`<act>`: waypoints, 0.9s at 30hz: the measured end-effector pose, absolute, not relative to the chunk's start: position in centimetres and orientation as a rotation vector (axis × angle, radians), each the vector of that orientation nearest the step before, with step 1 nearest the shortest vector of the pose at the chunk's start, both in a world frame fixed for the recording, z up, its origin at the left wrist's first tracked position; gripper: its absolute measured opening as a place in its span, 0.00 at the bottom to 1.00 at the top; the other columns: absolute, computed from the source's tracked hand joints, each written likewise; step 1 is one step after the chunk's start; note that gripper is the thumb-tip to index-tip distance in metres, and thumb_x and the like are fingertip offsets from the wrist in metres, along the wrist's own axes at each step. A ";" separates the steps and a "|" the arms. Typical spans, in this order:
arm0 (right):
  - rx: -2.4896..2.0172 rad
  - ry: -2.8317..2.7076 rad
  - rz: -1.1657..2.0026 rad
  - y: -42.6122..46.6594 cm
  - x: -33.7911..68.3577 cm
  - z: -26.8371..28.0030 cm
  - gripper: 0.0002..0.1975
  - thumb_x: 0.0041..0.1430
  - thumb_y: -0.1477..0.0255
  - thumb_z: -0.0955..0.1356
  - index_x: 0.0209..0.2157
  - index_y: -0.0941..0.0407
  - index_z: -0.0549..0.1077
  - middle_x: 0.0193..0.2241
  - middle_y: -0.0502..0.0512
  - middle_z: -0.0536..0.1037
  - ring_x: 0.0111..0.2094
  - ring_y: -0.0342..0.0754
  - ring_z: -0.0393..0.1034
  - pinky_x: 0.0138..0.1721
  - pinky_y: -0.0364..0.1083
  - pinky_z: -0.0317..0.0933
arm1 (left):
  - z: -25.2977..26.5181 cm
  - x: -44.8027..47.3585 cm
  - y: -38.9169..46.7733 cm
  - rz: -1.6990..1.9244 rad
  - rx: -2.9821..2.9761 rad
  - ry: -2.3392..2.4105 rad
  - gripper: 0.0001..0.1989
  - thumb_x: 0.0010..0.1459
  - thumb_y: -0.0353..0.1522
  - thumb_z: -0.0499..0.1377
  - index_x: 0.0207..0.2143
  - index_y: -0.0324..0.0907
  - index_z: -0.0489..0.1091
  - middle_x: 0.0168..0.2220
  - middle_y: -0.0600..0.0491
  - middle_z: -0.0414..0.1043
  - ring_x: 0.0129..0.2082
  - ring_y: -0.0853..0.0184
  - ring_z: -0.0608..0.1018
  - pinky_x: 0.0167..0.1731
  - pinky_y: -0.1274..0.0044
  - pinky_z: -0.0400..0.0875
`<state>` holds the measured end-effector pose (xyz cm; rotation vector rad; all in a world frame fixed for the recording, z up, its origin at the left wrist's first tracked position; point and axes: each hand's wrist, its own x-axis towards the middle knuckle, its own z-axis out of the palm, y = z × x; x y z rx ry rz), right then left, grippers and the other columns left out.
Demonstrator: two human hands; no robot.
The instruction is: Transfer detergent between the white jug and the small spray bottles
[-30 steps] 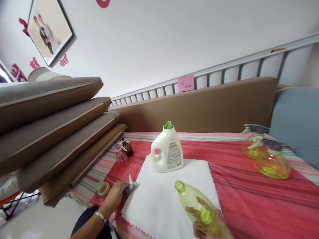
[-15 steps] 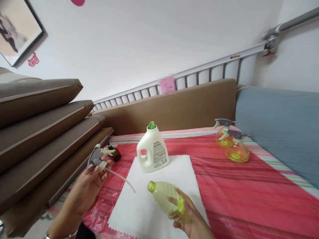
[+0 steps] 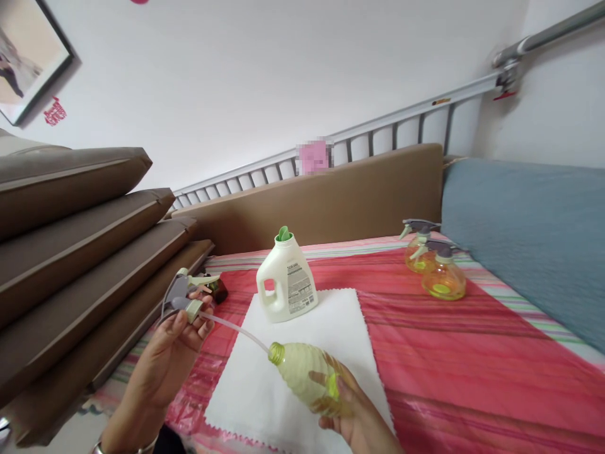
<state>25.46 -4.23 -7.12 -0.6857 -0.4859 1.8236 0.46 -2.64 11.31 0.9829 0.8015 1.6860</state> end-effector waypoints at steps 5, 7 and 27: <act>-0.629 -0.499 1.855 -5.1 25.7 -5.3 0.30 0.46 0.56 0.71 0.51 0.49 0.66 0.45 0.61 0.74 0.33 0.51 0.73 0.28 0.46 0.63 | 10.7 1.7 -2.9 1.611 0.977 0.737 0.06 0.50 0.29 0.63 0.33 0.45 0.73 0.44 0.52 0.72 0.41 0.63 0.75 0.36 0.73 0.71; -0.598 -0.506 1.873 -5.3 25.3 -5.1 0.30 0.48 0.57 0.71 0.52 0.49 0.64 0.47 0.61 0.73 0.36 0.51 0.72 0.31 0.47 0.63 | 10.2 2.6 -3.2 1.516 0.972 0.716 0.09 0.51 0.28 0.61 0.38 0.44 0.73 0.43 0.50 0.73 0.39 0.64 0.76 0.39 0.72 0.70; -0.755 -0.427 1.651 -5.0 23.0 -5.6 0.40 0.37 0.57 0.74 0.52 0.45 0.58 0.52 0.58 0.67 0.42 0.59 0.71 0.40 0.53 0.62 | 3.5 6.5 -1.4 1.471 0.917 0.841 0.17 0.44 0.31 0.67 0.40 0.41 0.74 0.38 0.49 0.75 0.39 0.64 0.72 0.44 0.70 0.61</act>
